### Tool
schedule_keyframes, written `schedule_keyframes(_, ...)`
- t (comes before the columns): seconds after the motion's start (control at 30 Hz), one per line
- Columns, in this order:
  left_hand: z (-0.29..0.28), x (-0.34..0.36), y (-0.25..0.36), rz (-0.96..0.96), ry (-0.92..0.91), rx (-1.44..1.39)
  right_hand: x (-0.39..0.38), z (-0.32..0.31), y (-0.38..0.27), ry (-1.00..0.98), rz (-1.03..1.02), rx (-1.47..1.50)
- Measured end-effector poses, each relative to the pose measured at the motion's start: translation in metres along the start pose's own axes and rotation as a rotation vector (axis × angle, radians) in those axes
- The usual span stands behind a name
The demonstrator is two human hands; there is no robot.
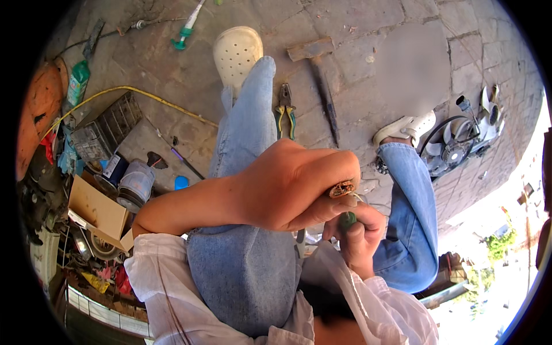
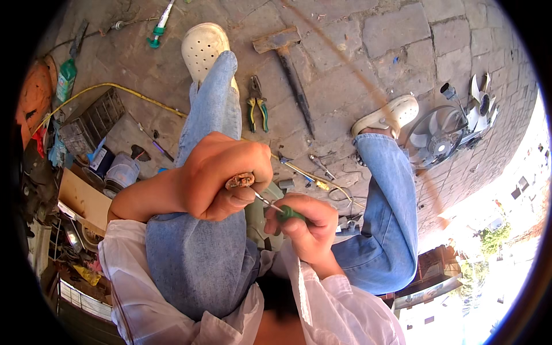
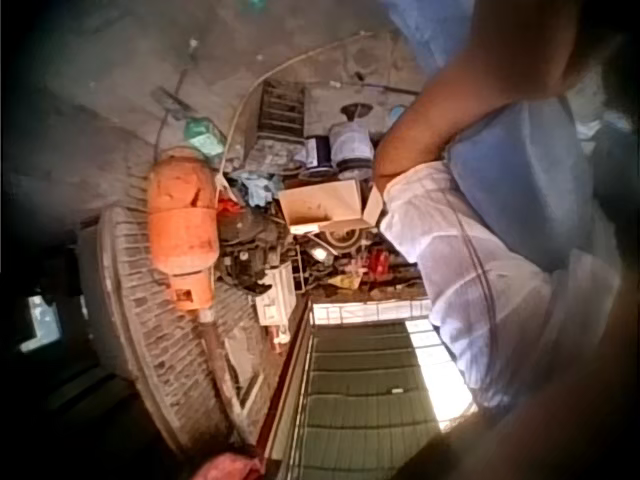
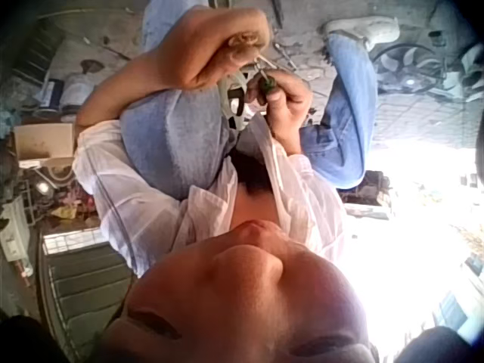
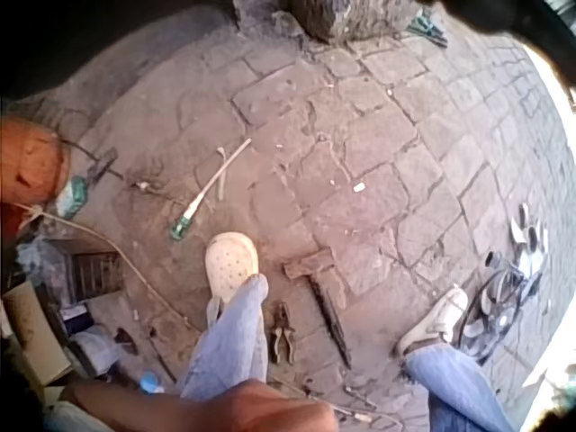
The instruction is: The person sits on the ground and uses a hammer and screwdriver to repeatedly strike and pry at a small metal lock mechanism. They manipulate the lock with pliers and their hands, attempting to disassemble or adjust it.
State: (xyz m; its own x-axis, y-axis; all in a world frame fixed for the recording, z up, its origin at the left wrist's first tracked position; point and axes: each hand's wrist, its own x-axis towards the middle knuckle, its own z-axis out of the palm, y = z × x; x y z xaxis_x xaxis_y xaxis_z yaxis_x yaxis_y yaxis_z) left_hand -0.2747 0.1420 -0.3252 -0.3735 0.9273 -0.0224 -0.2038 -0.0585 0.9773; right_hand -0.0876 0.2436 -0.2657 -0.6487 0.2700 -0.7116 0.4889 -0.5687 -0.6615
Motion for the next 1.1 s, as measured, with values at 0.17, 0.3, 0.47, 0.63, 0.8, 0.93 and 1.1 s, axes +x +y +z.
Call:
schedule_keyframes(0.17, 0.0, 0.002, -0.002, 0.054, -0.044, -0.085, -0.001, -0.006, -0.003, -0.184, 0.254, 0.333)
schedule_keyframes(0.3, -0.003, 0.001, 0.002, -0.049, -0.146, -0.122, -0.003, -0.009, -0.006, -0.239, 0.333, 0.443)
schedule_keyframes(0.47, -0.002, 0.002, 0.008, -0.304, -0.094, -0.239, 0.006, -0.009, -0.003, -0.222, 0.232, 0.322)
schedule_keyframes(0.63, -0.003, 0.005, 0.007, -0.313, -0.042, -0.075, 0.005, -0.003, -0.001, -0.108, 0.198, 0.176)
schedule_keyframes(0.8, 0.001, 0.005, 0.001, -0.512, 0.072, -0.156, 0.018, 0.01, 0.01, 0.222, -0.283, -0.773)
schedule_keyframes(0.93, 0.003, 0.008, -0.008, -0.62, 0.121, -0.19, 0.032, 0.017, 0.019, 0.446, -0.445, -0.988)
schedule_keyframes(1.1, 0.0, 0.004, 0.0, -0.603, 0.183, -0.173, 0.024, 0.005, -0.007, 0.082, 0.152, -0.082)
